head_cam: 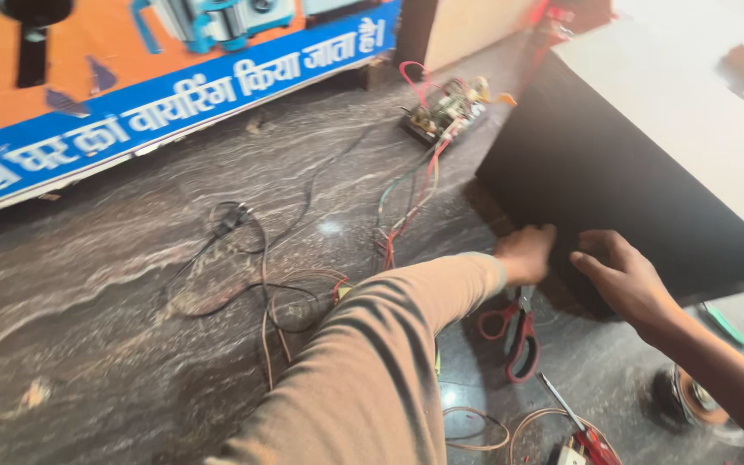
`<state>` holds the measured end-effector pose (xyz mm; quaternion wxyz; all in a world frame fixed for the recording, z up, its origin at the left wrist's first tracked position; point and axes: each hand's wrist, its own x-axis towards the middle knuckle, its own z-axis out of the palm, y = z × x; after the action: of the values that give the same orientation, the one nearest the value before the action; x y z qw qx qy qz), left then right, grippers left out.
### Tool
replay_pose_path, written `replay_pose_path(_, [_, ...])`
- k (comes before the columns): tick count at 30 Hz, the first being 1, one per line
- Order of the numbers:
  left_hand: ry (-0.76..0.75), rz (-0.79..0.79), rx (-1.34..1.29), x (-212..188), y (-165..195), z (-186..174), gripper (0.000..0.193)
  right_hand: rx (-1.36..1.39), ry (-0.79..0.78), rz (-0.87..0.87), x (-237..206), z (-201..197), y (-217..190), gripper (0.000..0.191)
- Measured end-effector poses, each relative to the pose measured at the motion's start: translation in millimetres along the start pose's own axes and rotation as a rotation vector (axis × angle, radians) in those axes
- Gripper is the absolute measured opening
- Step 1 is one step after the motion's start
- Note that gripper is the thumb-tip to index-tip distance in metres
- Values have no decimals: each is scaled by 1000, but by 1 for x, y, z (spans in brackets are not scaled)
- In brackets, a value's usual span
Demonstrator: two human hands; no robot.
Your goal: The person secures a cloth strap inside a black speaker cabinet, then uses a screwdriver to tighten screws on the cabinet edge. They then use large scissors to cut and trim the cabinet's edge material, followed by a hammer to tap the edge. The person handles a speaker driver and various tools throughout the process.
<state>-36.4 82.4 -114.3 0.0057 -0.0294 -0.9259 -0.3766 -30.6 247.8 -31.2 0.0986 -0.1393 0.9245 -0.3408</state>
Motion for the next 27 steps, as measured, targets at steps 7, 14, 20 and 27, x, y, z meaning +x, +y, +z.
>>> replay_pose_path(7, [128,69,11,1,-5,-30,46,188,-50,-60,15,10,-34,47])
replay_pose_path(14, [686,335,-240,43,-19,-157,38,439,-28,-432,68,-3,-137,34])
replay_pose_path(20, [649,605,-60,47,-6,-330,48,178,116,-909,118,-41,-237,35])
replay_pose_path(27, [841,124,669,49,103,-618,54,257,69,-821,180,-130,-441,33])
